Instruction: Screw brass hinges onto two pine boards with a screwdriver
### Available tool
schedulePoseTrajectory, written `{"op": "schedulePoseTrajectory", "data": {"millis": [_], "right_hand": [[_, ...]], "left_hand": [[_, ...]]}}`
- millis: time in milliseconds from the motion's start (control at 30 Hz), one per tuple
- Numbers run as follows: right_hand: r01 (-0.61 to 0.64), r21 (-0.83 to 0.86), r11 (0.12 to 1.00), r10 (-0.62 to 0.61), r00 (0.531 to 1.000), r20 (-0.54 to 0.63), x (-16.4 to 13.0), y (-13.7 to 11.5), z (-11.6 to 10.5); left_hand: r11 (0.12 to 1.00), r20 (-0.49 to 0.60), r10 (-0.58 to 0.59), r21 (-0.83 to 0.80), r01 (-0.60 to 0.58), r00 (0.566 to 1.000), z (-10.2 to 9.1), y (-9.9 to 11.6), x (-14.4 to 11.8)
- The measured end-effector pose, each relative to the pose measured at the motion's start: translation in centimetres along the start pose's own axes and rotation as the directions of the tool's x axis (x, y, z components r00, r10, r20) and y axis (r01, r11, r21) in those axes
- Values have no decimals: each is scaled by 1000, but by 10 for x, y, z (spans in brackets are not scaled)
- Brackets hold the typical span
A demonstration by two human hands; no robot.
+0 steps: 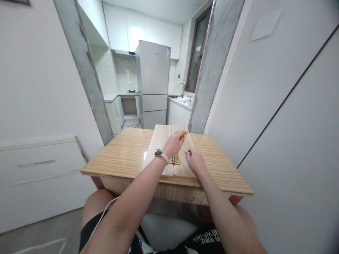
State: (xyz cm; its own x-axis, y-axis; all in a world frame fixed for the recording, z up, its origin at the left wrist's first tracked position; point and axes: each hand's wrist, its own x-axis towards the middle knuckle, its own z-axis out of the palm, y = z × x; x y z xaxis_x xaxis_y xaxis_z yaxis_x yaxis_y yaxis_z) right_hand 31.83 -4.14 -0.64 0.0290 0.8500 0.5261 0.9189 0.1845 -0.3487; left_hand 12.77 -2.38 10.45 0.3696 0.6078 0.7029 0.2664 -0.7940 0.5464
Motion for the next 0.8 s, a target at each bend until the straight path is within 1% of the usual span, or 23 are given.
{"op": "schedulePoseTrajectory", "data": {"millis": [100, 267, 367, 500, 667, 800], "right_hand": [[-5, -4, 1000, 5, 1000, 2, 0, 0, 0], [3, -8, 1000, -3, 1000, 8, 0, -1, 0], [-2, -8, 1000, 2, 1000, 12, 0, -1, -1], [-1, -7, 1000, 1, 1000, 7, -1, -2, -2], [-21, -19, 1000, 22, 1000, 21, 0, -1, -1], [-28, -20, 999, 29, 999, 31, 1, -1, -1]], "left_hand": [[1000, 6, -6, 4, 6, 1000, 0, 1, 0], [996, -42, -65, 57, 68, 997, -2, -3, 3], [996, -46, -67, 64, 70, 997, -4, -5, 4], [999, -14, -42, 26, 43, 999, -4, -4, 3], [997, 45, -72, 7, 72, 996, -3, -1, 1], [999, 72, -37, -32, 39, 997, -3, 0, 1]]}}
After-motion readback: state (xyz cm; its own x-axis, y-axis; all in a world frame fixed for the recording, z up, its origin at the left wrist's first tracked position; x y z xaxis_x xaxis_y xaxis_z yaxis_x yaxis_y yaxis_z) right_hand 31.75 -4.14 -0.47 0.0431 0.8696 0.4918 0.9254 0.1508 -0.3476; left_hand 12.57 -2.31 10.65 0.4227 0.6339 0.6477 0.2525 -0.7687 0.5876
